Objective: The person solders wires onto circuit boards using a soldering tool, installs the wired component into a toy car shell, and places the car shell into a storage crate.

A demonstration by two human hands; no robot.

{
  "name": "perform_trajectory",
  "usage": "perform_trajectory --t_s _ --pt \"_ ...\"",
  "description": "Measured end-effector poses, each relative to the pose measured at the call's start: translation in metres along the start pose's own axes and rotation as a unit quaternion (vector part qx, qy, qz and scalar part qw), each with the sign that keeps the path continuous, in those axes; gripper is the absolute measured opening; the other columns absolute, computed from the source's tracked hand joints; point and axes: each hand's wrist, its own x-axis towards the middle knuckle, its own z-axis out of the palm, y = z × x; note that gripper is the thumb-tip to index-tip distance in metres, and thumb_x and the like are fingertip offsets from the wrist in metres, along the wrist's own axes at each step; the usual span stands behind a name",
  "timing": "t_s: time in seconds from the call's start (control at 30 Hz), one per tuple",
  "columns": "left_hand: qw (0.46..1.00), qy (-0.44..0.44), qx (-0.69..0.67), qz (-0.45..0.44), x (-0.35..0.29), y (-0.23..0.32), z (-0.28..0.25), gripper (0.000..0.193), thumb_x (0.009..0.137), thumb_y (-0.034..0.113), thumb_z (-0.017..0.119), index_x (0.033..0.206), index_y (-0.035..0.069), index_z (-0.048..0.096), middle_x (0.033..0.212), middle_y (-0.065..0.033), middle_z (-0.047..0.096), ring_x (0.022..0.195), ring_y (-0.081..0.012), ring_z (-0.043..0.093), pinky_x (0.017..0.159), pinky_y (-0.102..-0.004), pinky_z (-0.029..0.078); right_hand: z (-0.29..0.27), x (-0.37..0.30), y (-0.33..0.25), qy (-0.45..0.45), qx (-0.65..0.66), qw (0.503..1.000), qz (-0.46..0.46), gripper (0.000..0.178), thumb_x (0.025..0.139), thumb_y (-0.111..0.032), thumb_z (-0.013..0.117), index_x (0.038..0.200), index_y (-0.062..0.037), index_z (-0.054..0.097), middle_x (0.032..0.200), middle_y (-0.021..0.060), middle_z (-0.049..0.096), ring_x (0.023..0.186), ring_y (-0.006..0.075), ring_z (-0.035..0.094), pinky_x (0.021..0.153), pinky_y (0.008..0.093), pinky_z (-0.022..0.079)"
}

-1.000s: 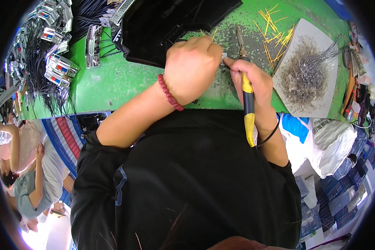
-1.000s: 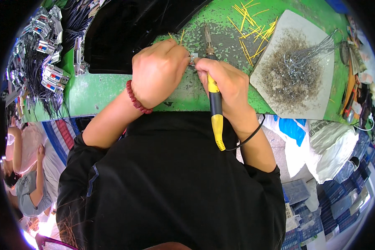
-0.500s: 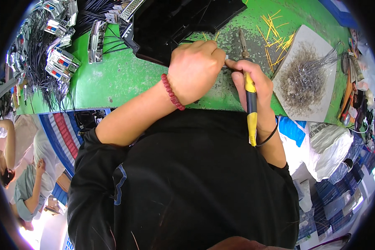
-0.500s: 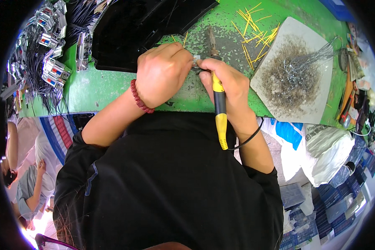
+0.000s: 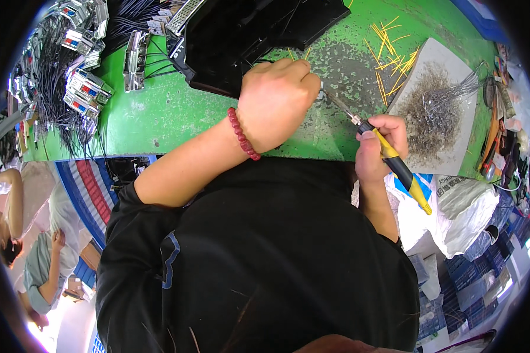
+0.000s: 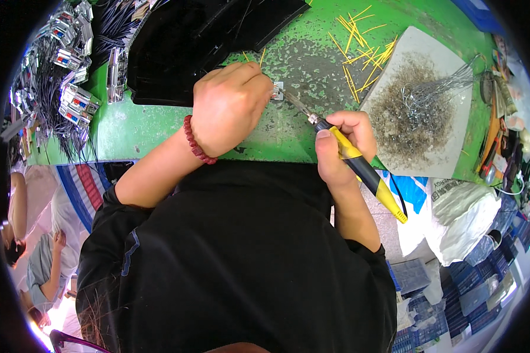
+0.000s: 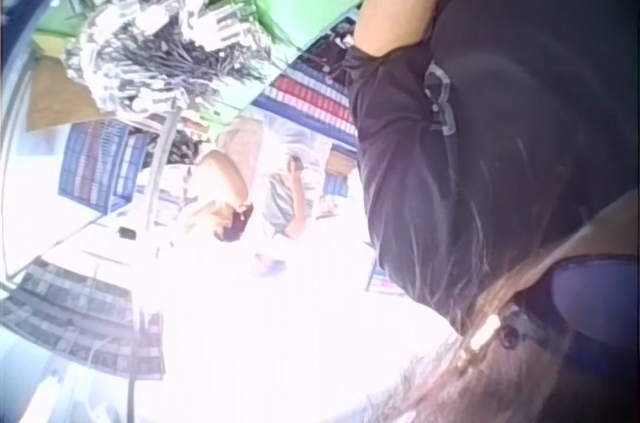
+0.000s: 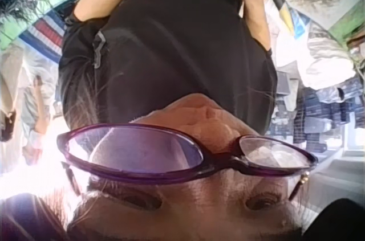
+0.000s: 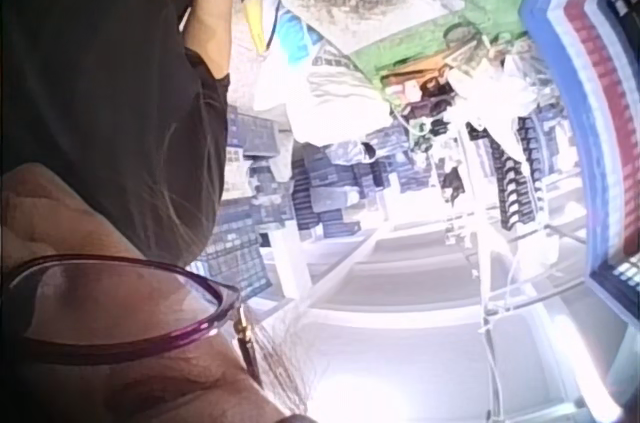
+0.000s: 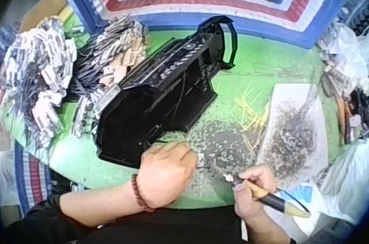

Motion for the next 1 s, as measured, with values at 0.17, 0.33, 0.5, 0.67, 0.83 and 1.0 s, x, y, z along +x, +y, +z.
perform_trajectory --t_s 0.17,0.33,0.5,0.67,0.83,1.0 --pt "1.0 -0.014 -0.003 -0.005 0.0 0.0 -0.001 0.009 0.072 0.01 0.069 0.071 0.009 0.06 0.075 -0.0037 0.057 0.071 -0.0215 0.06 0.061 -0.0327 0.049 0.002 0.0 -0.002 -0.019 -0.037 0.999 0.006 0.015 0.082 -0.007 0.061 0.092 0.0003 0.053 0.074 0.0054 0.06 0.063 0.0082 0.055 0.061 0.0209 0.045" --pt "1.0 -0.007 -0.006 0.0 0.001 0.0 0.0 0.009 0.072 0.009 0.069 0.071 0.009 0.06 0.075 -0.0034 0.057 0.072 -0.0212 0.06 0.061 -0.0327 0.048 0.004 0.002 -0.005 -0.019 -0.052 0.998 0.026 0.013 0.082 -0.004 0.06 0.092 0.0003 0.053 0.074 0.0056 0.06 0.064 0.0084 0.056 0.062 0.0212 0.046" --pt "1.0 -0.011 -0.008 -0.002 0.001 -0.001 -0.001 0.009 0.072 0.01 0.069 0.071 0.009 0.06 0.076 -0.0032 0.057 0.072 -0.0212 0.06 0.061 -0.033 0.047 0.002 0.0 0.0 -0.014 -0.056 0.998 0.0 0.013 0.082 -0.003 0.059 0.093 0.0004 0.053 0.076 0.0072 0.059 0.063 0.0097 0.056 0.061 0.022 0.046" --pt "1.0 -0.016 -0.012 -0.002 0.001 0.0 -0.002 0.01 0.071 0.009 0.07 0.072 0.009 0.06 0.076 -0.003 0.057 0.072 -0.021 0.06 0.061 -0.0331 0.047 0.001 -0.002 0.005 0.03 0.003 0.999 -0.028 0.018 0.08 -0.011 0.06 0.093 0.0009 0.053 0.076 0.0085 0.056 0.059 0.0113 0.054 0.056 0.0228 0.045" --pt "1.0 -0.018 -0.009 -0.002 0.001 0.0 -0.002 0.011 0.07 0.009 0.07 0.072 0.009 0.06 0.077 -0.0029 0.057 0.072 -0.0209 0.059 0.061 -0.0331 0.047 0.001 -0.004 0.006 0.025 0.031 0.999 -0.033 0.028 0.083 -0.018 0.07 0.096 -0.0007 0.053 0.08 0.0029 0.055 0.065 0.0059 0.045 0.059 0.0207 0.036" --pt "1.0 -0.017 -0.007 0.002 0.003 0.0 -0.003 0.01 0.071 0.009 0.07 0.071 0.009 0.06 0.076 -0.0028 0.057 0.072 -0.0207 0.06 0.061 -0.0329 0.047 0.006 0.0 0.001 0.044 -0.003 0.999 -0.027 0.021 0.08 -0.01 0.061 0.096 0.0015 0.053 0.077 0.0081 0.056 0.06 0.0111 0.055 0.058 0.0227 0.045"
